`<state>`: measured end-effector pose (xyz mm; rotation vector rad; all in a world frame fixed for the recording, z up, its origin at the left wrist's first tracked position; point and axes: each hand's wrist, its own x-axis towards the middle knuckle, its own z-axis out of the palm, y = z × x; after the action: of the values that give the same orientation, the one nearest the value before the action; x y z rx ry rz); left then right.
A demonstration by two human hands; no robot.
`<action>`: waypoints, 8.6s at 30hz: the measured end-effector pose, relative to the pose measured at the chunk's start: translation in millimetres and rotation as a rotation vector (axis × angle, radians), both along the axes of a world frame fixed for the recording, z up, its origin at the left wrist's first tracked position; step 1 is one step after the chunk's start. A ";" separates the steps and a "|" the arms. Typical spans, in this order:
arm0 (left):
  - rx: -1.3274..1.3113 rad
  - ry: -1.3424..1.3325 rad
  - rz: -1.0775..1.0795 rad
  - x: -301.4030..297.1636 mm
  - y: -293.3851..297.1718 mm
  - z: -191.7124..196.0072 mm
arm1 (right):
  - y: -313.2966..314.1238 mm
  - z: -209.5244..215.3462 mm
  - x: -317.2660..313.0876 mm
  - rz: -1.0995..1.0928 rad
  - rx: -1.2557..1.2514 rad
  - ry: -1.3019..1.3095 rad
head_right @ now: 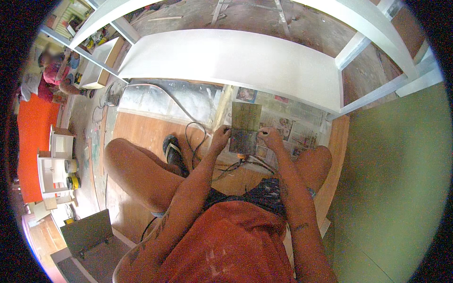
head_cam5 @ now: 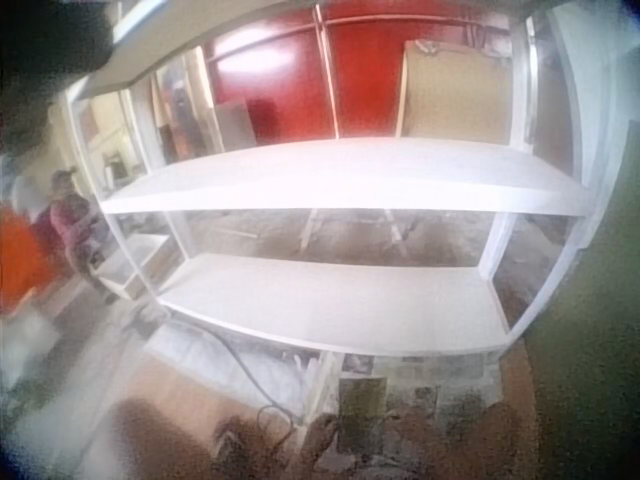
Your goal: Using a power sander to sand the top surface and edges of a white wooden shelf unit.
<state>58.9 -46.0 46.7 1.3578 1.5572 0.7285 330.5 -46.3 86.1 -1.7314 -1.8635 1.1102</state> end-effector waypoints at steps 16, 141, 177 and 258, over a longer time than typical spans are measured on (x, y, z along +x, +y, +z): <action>-0.123 -0.289 0.116 -0.2 -3.3 -28.0 | -4.2 -24.7 -2.7 -0.073 -0.002 0.124; -0.072 0.030 -0.736 -13.5 30.9 13.7 | -1.1 -40.1 -1.8 0.308 -0.061 -0.085; 0.272 0.226 -0.631 -8.0 10.3 15.2 | -1.0 -73.1 -6.2 0.119 -0.106 0.104; 0.299 0.480 -1.001 -16.1 16.0 23.3 | 1.7 -9.7 -22.7 0.480 0.328 -0.340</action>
<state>42.7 -30.0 70.0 2.3688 0.8795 -0.0108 307.8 -44.6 76.4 -1.3849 -2.5950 0.6192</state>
